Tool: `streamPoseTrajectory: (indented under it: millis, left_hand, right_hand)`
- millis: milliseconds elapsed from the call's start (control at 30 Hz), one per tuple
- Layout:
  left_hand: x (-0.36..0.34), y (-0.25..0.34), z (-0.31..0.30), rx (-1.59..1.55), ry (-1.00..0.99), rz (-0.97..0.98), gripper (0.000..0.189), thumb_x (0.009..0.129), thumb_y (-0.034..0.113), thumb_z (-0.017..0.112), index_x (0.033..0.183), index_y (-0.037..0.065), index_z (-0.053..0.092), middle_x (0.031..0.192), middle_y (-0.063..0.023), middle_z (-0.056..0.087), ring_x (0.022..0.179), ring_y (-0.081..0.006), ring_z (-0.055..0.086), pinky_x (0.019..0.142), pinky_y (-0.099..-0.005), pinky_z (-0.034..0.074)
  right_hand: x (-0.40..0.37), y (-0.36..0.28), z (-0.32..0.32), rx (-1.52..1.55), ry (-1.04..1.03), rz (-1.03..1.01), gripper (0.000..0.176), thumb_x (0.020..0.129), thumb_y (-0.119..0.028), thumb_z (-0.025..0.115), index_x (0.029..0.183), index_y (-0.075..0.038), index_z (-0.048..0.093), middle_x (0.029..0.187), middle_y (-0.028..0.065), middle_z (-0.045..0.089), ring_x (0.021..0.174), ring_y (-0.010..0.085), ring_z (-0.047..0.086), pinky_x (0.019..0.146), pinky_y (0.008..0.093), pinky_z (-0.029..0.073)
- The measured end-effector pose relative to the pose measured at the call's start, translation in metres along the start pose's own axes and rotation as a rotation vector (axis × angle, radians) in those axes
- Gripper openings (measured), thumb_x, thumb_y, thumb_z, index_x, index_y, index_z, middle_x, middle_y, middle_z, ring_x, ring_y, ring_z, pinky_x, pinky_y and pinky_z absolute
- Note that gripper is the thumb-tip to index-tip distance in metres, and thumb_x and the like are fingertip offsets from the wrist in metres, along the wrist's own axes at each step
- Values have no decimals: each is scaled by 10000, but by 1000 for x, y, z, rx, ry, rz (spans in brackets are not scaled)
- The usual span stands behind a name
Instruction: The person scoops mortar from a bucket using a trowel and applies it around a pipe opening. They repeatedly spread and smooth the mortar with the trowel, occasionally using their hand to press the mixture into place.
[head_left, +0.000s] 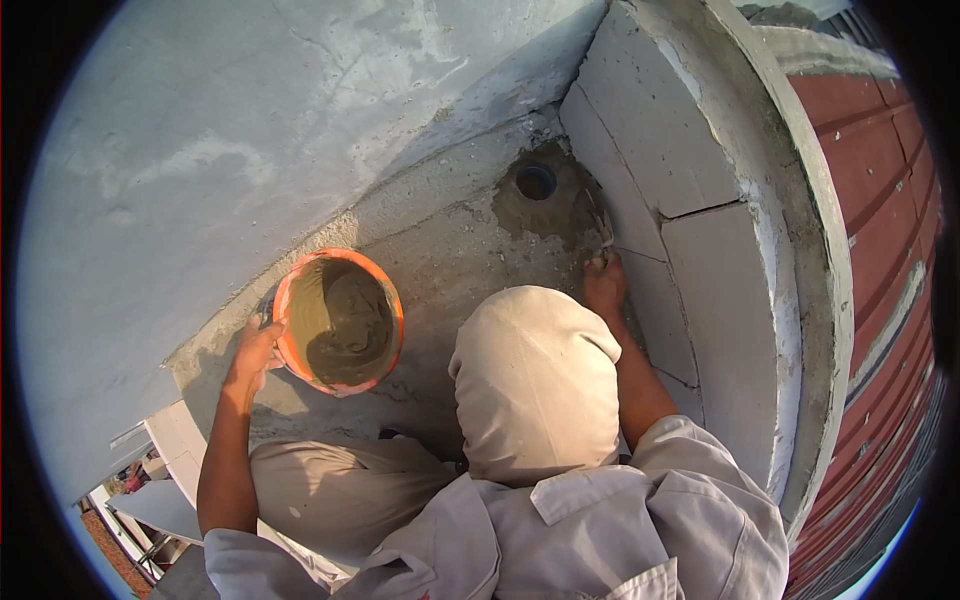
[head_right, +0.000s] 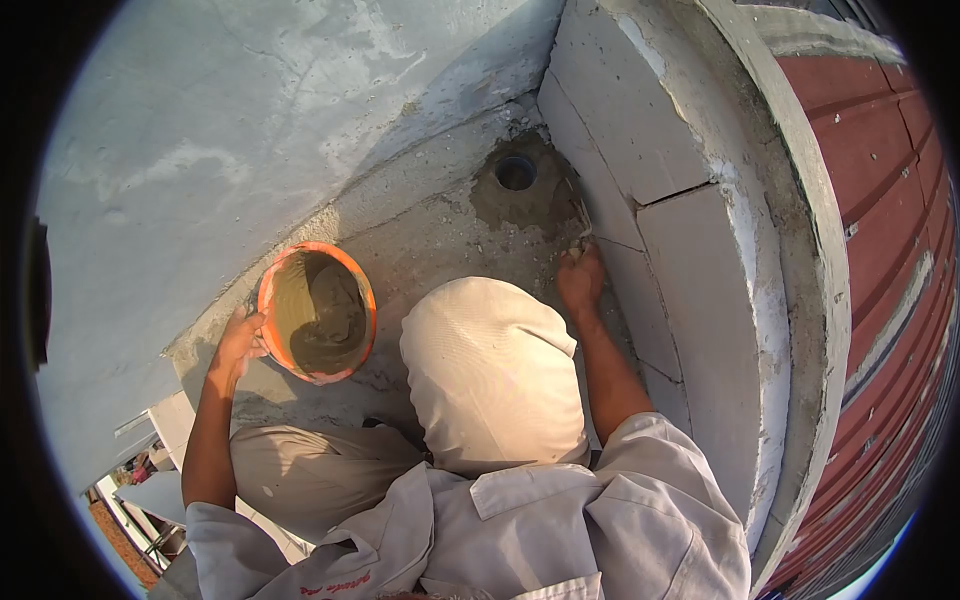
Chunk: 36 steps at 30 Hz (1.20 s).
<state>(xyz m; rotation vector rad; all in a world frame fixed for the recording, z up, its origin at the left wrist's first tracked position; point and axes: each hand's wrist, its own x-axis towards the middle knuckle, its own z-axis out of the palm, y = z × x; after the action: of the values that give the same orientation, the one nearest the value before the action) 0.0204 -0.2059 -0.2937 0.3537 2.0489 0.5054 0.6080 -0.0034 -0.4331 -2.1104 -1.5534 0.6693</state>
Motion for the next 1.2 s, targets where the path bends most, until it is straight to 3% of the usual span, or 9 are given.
streamPoseTrajectory:
  millis: [67, 167, 367, 467, 567, 800, 867, 1100, 1200]
  left_hand:
    - [1, -3, -1, -17, 12, 13, 1026, 944, 408, 674, 1614, -40, 40, 1359, -223, 609, 962, -311, 677, 844, -459, 537]
    - [-17, 17, 4, -38, -11, 24, 713, 978, 376, 643, 1486, -43, 368, 1135, -152, 707, 827, -233, 692, 747, -394, 556]
    - [-52, 65, 17, -133, -174, 169, 256, 1037, 289, 599, 1030, 35, 632, 885, -59, 705, 687, -140, 650, 635, -307, 543]
    - [-61, 79, 31, -204, -268, 214, 235, 1042, 248, 597, 1041, 15, 637, 891, -70, 691, 712, -146, 650, 643, -305, 556]
    - [-72, 92, 46, -202, -329, 255, 232, 1022, 227, 636, 1066, 0, 634, 906, -88, 679, 741, -148, 649, 658, -313, 569]
    - [-81, 99, 65, -165, -316, 290, 322, 1006, 196, 653, 1173, -75, 608, 1005, -151, 669, 801, -205, 669, 703, -361, 601]
    - [-82, 96, 68, -144, -327, 303, 309, 1010, 237, 651, 1157, -32, 614, 991, -119, 674, 796, -176, 663, 695, -342, 590]
    - [-93, 93, 71, -113, -297, 273, 287, 1013, 238, 638, 1133, -21, 609, 990, -124, 675, 818, -190, 678, 712, -353, 611]
    - [-90, 88, 70, -132, -322, 265, 299, 1013, 240, 633, 1149, -24, 599, 996, -131, 678, 824, -204, 688, 737, -371, 615]
  right_hand:
    - [-14, 0, -5, -27, 31, -39, 428, 916, -176, 710, 1252, 48, 569, 1149, 280, 672, 1044, 448, 682, 902, 492, 531]
    - [-35, -17, -31, -104, 73, -170, 437, 925, -169, 698, 1284, 9, 525, 1189, 261, 642, 1020, 456, 670, 895, 514, 531]
    - [-28, -75, -85, -173, -124, -478, 403, 894, -154, 733, 1250, -58, 569, 1134, 224, 644, 990, 411, 685, 815, 503, 559]
    - [-24, -125, -88, -187, -217, -605, 372, 829, -114, 761, 1175, -75, 628, 971, 162, 647, 950, 368, 686, 797, 492, 560]
    - [-21, -177, -85, -269, -285, -1038, 382, 794, -78, 747, 1161, -101, 641, 942, 134, 650, 914, 323, 668, 796, 461, 549]
    - [-23, -244, -17, -583, -339, -1656, 180, 895, -145, 629, 1069, -111, 663, 963, 77, 659, 969, 229, 650, 831, 382, 507]
    - [-27, -251, 5, -609, -282, -1824, 158, 912, -176, 609, 1041, -108, 670, 963, 67, 661, 988, 218, 649, 846, 371, 502]
    - [-47, -251, 27, -559, -561, -1984, 146, 884, -189, 621, 1007, -136, 680, 964, 52, 659, 966, 232, 661, 867, 377, 533]
    - [-47, -225, 28, -379, -698, -1708, 232, 811, -132, 689, 1041, -126, 664, 976, 86, 654, 945, 282, 674, 833, 427, 548]
